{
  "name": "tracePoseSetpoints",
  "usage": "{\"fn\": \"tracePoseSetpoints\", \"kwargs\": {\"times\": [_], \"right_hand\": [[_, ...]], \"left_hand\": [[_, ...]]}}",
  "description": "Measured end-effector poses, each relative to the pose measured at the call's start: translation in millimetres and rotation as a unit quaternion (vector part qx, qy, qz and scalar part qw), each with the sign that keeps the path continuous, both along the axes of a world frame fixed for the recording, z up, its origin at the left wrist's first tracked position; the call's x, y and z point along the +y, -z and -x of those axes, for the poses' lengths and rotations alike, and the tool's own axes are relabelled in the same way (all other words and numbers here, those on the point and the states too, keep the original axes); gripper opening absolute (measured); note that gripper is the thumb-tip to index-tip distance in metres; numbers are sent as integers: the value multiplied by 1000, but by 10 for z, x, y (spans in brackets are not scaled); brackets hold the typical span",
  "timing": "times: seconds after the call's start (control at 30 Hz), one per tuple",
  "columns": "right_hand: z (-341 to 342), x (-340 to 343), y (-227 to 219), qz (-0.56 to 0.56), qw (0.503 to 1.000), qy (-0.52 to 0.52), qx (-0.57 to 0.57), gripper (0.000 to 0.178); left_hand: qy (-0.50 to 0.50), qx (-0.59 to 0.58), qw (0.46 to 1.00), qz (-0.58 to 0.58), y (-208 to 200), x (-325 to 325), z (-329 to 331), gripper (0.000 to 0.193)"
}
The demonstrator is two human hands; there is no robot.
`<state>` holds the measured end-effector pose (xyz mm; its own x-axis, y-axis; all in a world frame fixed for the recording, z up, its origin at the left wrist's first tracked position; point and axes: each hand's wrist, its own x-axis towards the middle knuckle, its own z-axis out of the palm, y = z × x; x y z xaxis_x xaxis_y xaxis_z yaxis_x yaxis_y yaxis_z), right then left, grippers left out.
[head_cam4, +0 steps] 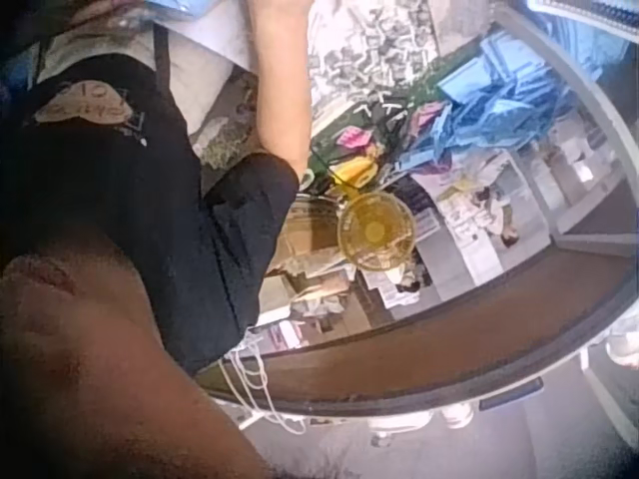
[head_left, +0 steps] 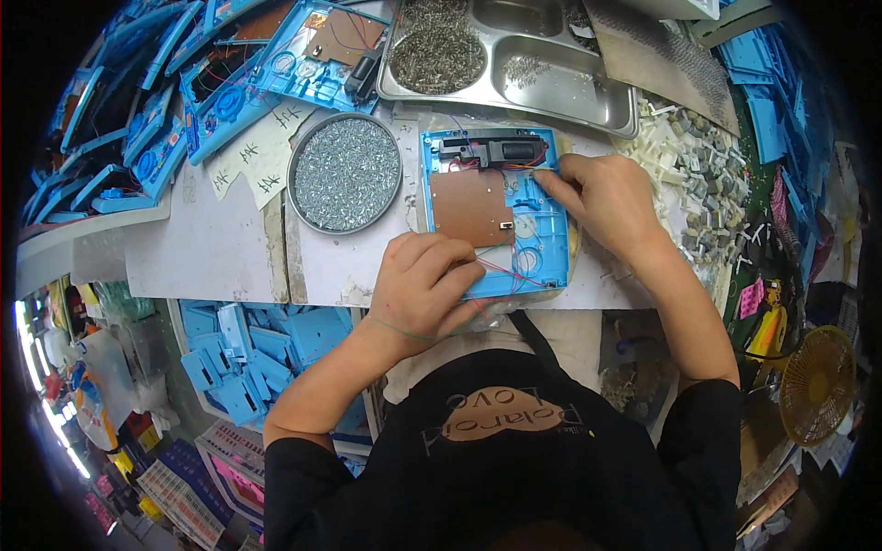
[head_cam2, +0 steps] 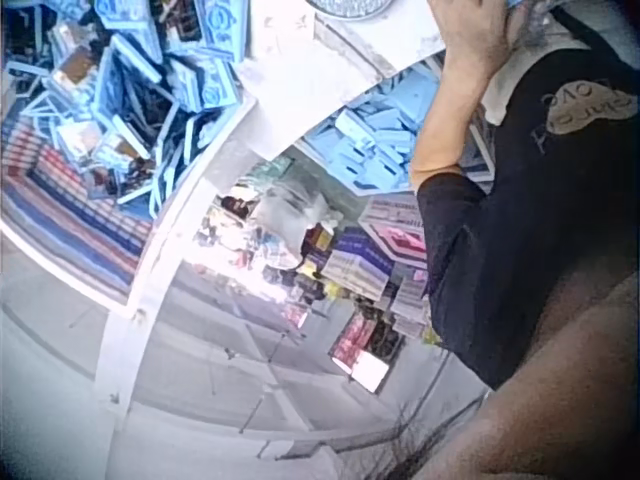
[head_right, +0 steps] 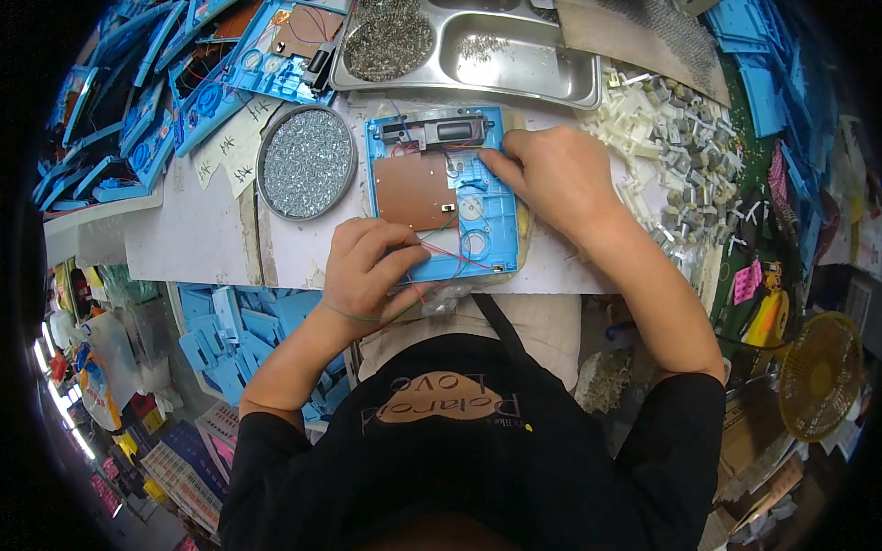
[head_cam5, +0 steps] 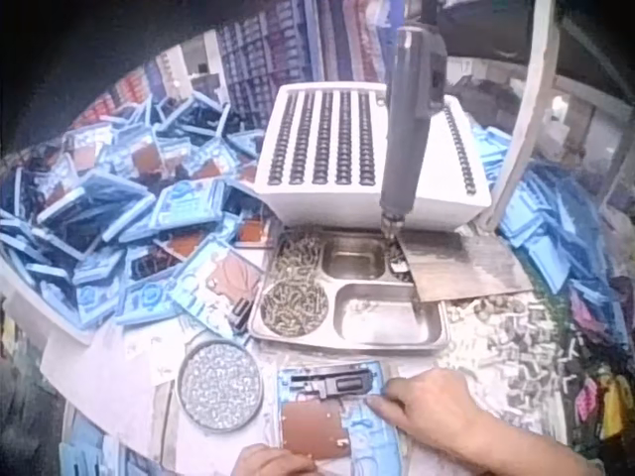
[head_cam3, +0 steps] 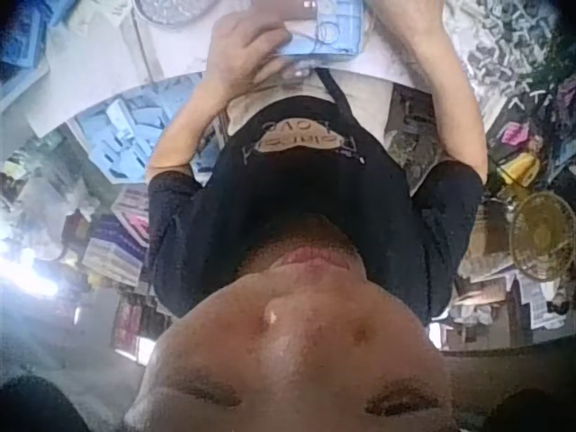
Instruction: The recorder is assembling an electronic device, involving soldering, inserting components, and using a power screwdriver to secure the casing.
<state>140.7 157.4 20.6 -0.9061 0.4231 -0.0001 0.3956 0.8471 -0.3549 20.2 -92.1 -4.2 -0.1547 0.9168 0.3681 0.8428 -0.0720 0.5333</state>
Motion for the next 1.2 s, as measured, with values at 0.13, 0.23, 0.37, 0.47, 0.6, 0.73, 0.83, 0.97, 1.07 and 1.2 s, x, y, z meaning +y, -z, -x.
{"fn": "tracePoseSetpoints", "kwargs": {"times": [0.13, 0.23, 0.37, 0.47, 0.6, 0.73, 0.83, 0.97, 1.07, 1.2], "right_hand": [[-110, 56, -30, 2, 999, -31, 12, 29], [-295, -132, -184, 41, 991, -93, 88, 19], [-358, -568, -75, 40, 960, -233, 147, 30], [-391, -809, 24, 43, 957, -242, 154, 33], [-356, -900, 107, 39, 951, -230, 202, 30], [-189, -952, 124, 64, 936, -232, 258, 29], [-76, -979, 73, 112, 935, -230, 244, 32], [-34, -1044, 26, 111, 948, -226, 194, 38], [-44, -1063, 49, 95, 948, -233, 197, 41], [-107, -1054, 80, 93, 945, -248, 192, 43]], "left_hand": [[22, 1, 999, 28, -140, 17, 18, 37], [38, -4, 999, -18, -139, -46, 2, 36], [62, -91, 994, 27, -246, -157, 0, 33], [114, -267, 953, 87, -353, -213, 105, 33], [70, -582, 808, 58, -340, -293, 253, 43], [10, -382, 923, 44, -196, -230, 377, 53], [44, -299, 948, 101, -313, -189, 295, 63], [58, -146, 984, 90, -254, -286, 270, 64], [30, -141, 989, 41, -105, -447, 195, 58], [-53, -233, 971, 9, -5, -550, 31, 39]]}}
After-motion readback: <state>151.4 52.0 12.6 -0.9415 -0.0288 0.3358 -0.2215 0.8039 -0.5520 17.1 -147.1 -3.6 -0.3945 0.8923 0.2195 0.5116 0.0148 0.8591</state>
